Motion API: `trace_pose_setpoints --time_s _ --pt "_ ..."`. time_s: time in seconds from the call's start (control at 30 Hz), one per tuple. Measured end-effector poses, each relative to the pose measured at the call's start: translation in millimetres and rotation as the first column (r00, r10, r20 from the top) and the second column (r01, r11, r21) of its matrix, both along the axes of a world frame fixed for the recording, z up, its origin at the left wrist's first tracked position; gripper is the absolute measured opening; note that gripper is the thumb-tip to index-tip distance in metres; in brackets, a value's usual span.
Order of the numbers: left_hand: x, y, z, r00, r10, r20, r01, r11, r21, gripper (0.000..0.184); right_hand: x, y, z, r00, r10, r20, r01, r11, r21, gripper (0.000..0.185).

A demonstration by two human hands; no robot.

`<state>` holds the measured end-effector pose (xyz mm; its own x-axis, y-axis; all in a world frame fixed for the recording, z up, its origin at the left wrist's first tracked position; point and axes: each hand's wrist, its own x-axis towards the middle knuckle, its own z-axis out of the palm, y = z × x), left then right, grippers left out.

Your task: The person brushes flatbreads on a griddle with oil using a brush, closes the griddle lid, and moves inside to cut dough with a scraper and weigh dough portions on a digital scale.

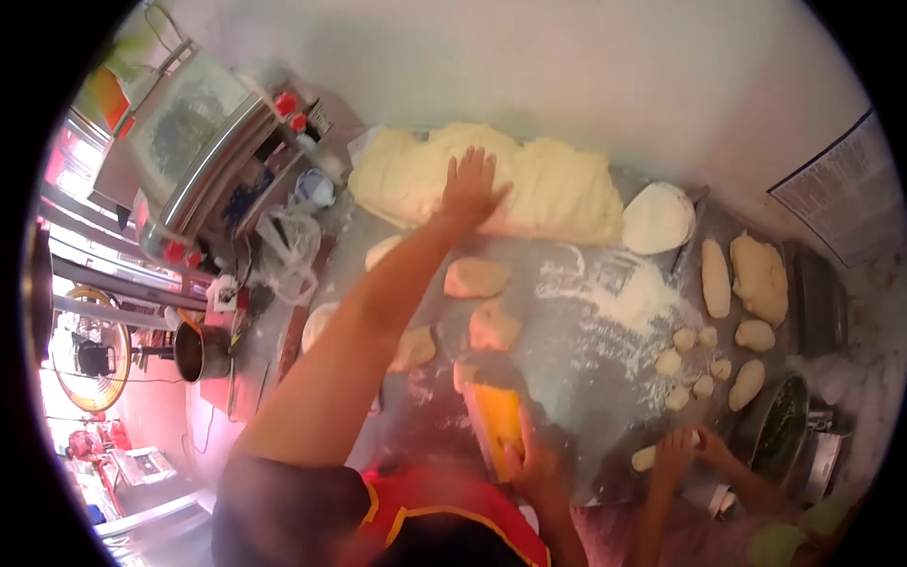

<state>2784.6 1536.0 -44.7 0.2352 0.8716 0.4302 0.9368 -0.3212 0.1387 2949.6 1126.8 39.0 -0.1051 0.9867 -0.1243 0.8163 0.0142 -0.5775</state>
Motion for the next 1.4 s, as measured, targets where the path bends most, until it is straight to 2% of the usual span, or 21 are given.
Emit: trace_pose_setpoints --time_s 0.07,0.17,0.27,0.3,0.33,0.37,0.43,0.5,0.57,0.63,0.73,0.83,0.9,0.93,1.03,1.17,1.27,1.37,1.4 --pt "11 -8 -7 0.999 0.010 -0.037 -0.011 0.999 -0.042 0.073 -6 3 1 0.998 -0.037 -0.056 0.040 0.997 0.059 0.059" --pt "11 5 2 0.999 -0.023 -0.047 0.016 0.989 -0.150 0.075 -9 4 14 1.000 -0.026 -0.015 0.025 0.999 -0.036 0.059" --pt "9 13 27 0.998 -0.022 0.064 0.050 0.880 -0.471 0.074 -16 3 35 0.991 -0.075 -0.114 0.049 0.975 -0.217 0.060" --pt "2 9 30 0.937 0.013 0.348 0.169 0.857 -0.486 0.071 -14 -1 34 0.996 -0.049 -0.080 0.029 0.974 -0.224 0.061" --pt "-11 6 31 0.800 0.058 0.597 0.286 0.838 -0.464 0.069 -11 -5 28 0.998 -0.022 -0.050 0.009 0.973 -0.231 0.061" --pt "-26 -1 30 0.599 0.112 0.793 0.393 0.822 -0.412 0.066 -10 -10 24 1.000 0.005 -0.024 -0.010 0.970 -0.242 0.062" --pt "-71 -41 17 0.504 0.010 0.863 0.412 0.876 -0.250 0.052 -18 -16 32 0.995 -0.024 -0.098 0.006 0.982 -0.187 0.062" --pt "-124 -112 46 0.591 0.002 0.806 0.281 0.937 -0.208 0.037 -25 -20 30 0.987 -0.021 -0.159 0.000 0.992 -0.130 0.062" --pt "-186 -181 53 0.671 0.169 0.722 0.103 0.943 -0.316 0.030 -28 -28 16 0.979 0.022 -0.203 -0.039 0.996 -0.083 0.060" --pt "-242 -249 43 0.660 0.327 0.676 -0.146 0.939 -0.311 0.027 -39 -29 18 0.966 0.089 -0.241 -0.095 0.995 -0.012 0.061" --pt "-295 -334 14 0.656 0.492 0.572 -0.362 0.870 -0.334 0.026 -69 -27 29 0.924 0.206 -0.321 -0.202 0.978 0.048 0.063" --pt "-296 -387 -16 0.666 0.475 0.576 -0.269 0.872 -0.408 0.025 -100 -19 34 0.878 0.347 -0.330 -0.309 0.937 0.164 0.064" --pt "-280 -392 -31 0.441 0.499 0.746 -0.254 0.867 -0.429 0.026 -122 -12 34 0.856 0.418 -0.303 -0.352 0.902 0.250 0.064" --pt "-270 -391 -15 0.287 0.532 0.797 -0.212 0.846 -0.488 0.027 -133 -8 34 0.852 0.437 -0.289 -0.362 0.889 0.279 0.064" --pt "-275 -374 -25 0.542 0.538 0.646 -0.315 0.842 -0.437 0.031 -165 5 44 0.840 0.479 -0.254 -0.396 0.863 0.314 0.066" --pt "-268 -366 -25 0.511 0.607 0.608 -0.386 0.794 -0.469 0.024 -201 20 39 0.836 0.526 -0.159 -0.433 0.808 0.399 0.069" --pt "-267 -373 -32 0.484 0.578 0.657 -0.380 0.815 -0.437 0.019 -223 27 33 0.837 0.543 -0.068 -0.483 0.792 0.374 0.072" --pt "-263 -377 -36 0.486 0.525 0.699 -0.407 0.844 -0.350 0.018 -243 31 23 0.847 0.526 0.075 -0.525 0.810 0.261 0.073" --pt "-262 -377 -29 0.452 0.577 0.680 -0.396 0.813 -0.427 0.018 -247 31 18 0.842 0.531 0.089 -0.534 0.800 0.273 0.073"
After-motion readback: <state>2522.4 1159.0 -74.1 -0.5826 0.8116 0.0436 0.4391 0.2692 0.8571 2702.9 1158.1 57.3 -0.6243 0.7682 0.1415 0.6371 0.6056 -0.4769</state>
